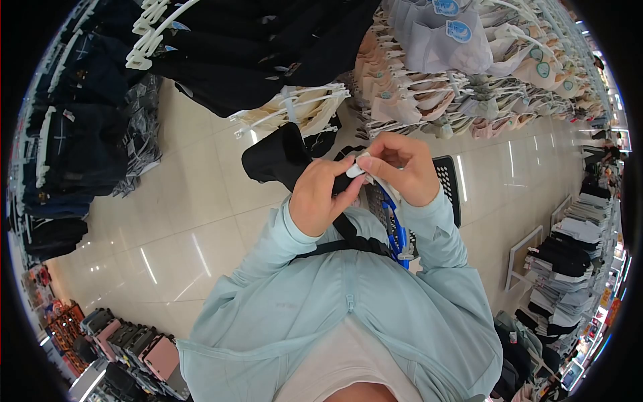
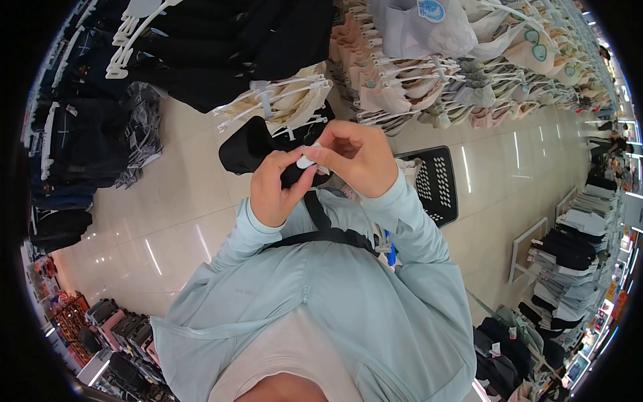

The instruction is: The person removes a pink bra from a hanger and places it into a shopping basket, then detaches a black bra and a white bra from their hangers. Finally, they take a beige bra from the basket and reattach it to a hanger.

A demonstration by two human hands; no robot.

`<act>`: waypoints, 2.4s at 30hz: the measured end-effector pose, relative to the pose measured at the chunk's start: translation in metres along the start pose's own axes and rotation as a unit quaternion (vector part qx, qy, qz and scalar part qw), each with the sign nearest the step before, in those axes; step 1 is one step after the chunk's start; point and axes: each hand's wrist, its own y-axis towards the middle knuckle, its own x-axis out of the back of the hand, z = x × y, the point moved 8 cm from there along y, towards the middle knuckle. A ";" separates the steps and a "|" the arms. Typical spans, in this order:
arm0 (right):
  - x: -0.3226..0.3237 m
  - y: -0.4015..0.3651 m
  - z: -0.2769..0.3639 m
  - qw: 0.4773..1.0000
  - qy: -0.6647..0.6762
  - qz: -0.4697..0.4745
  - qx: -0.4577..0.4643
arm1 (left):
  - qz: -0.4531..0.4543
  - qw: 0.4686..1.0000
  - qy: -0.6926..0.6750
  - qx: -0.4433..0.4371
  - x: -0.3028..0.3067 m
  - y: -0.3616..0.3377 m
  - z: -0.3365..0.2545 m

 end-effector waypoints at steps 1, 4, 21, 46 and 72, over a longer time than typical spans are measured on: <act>0.000 0.002 -0.002 1.000 0.002 0.006 0.003 | 0.001 1.000 0.000 0.000 -0.001 0.000 0.000; 0.003 0.005 -0.003 0.998 -0.034 -0.020 0.050 | 0.036 0.981 -0.057 0.181 -0.007 0.002 0.024; 0.065 -0.013 -0.235 0.958 -0.150 -0.233 -0.078 | -0.040 0.933 -0.226 0.276 0.013 -0.010 0.044; 0.079 -0.025 -0.100 0.918 0.332 -0.149 0.157 | -0.254 0.846 -0.383 0.271 0.055 -0.096 0.105; 0.032 -0.043 -0.021 0.938 -0.148 -0.122 0.287 | 0.089 0.983 0.096 0.130 -0.044 0.001 0.016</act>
